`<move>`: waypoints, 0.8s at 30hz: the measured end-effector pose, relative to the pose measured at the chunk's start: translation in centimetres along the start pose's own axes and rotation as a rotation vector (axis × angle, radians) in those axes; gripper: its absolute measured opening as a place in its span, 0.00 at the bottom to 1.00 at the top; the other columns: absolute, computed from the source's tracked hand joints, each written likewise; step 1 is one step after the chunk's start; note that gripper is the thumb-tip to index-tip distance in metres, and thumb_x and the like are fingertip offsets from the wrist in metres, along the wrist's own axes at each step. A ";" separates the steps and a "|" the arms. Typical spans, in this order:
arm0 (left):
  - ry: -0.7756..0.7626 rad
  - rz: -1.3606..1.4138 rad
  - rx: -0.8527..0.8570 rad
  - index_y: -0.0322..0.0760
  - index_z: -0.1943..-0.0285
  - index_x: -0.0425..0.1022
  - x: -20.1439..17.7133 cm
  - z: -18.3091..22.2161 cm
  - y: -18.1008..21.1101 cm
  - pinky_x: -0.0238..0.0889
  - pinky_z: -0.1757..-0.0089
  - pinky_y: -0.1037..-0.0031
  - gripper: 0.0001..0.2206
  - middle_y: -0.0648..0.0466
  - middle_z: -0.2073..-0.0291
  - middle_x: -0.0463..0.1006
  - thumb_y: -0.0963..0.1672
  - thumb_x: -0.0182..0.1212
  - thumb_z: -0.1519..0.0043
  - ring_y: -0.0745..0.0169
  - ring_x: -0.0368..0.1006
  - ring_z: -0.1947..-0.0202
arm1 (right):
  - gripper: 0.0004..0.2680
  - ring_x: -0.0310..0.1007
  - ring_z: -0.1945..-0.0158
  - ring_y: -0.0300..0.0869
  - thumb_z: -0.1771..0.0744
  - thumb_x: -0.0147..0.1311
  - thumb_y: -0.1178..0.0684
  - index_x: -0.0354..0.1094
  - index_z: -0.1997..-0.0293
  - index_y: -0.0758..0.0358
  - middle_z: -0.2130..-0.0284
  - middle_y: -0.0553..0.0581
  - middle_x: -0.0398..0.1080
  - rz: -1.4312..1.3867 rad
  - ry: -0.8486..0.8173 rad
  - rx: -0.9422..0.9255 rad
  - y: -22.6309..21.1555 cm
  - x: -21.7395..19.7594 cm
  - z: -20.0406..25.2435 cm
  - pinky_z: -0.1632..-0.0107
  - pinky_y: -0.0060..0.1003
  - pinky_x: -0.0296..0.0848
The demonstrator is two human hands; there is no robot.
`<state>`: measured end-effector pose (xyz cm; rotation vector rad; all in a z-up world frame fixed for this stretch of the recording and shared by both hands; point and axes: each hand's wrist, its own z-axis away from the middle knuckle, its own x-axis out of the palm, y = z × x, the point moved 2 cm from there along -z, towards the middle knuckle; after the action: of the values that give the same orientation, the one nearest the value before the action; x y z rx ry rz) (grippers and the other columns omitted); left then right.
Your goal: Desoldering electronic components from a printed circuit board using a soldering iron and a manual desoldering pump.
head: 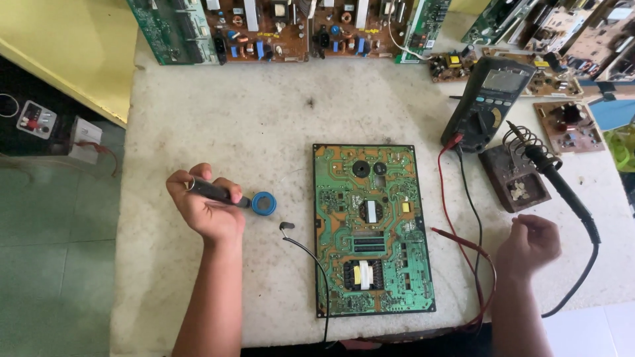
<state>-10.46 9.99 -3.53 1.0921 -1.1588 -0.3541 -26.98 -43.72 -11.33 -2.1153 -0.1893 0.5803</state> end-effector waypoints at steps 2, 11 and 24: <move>0.005 0.046 -0.011 0.51 0.62 0.58 -0.3 -0.1 0.1 0.52 0.81 0.71 0.04 0.55 0.64 0.65 0.44 0.41 0.44 0.57 0.61 0.89 | 0.08 0.71 0.60 0.39 0.35 0.52 0.70 0.73 0.58 0.64 0.65 0.55 0.73 0.014 -0.011 -0.039 -0.2 -0.1 0.1 0.53 0.34 0.73; -0.029 0.082 -0.108 0.53 0.61 0.66 -0.2 -0.5 1.1 0.52 0.79 0.72 0.11 0.50 0.64 0.67 0.44 0.41 0.49 0.59 0.57 0.89 | 0.07 0.69 0.60 0.39 0.36 0.51 0.68 0.72 0.59 0.63 0.64 0.54 0.71 0.063 -0.006 -0.025 -1.7 0.1 0.2 0.53 0.35 0.71; -0.314 -0.103 -0.027 0.33 0.46 0.73 -2.2 -0.5 0.3 0.65 0.51 0.68 0.16 0.47 0.62 0.71 0.36 0.52 0.44 0.59 0.68 0.58 | 0.07 0.77 0.65 0.39 0.31 0.53 0.69 0.70 0.54 0.62 0.63 0.55 0.74 -0.124 -0.061 0.226 -6.9 0.9 -1.4 0.59 0.31 0.83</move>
<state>-11.01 12.01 -4.52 1.1007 -1.3722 -0.6374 -24.95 -40.45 -5.37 -1.8546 -0.2739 0.5654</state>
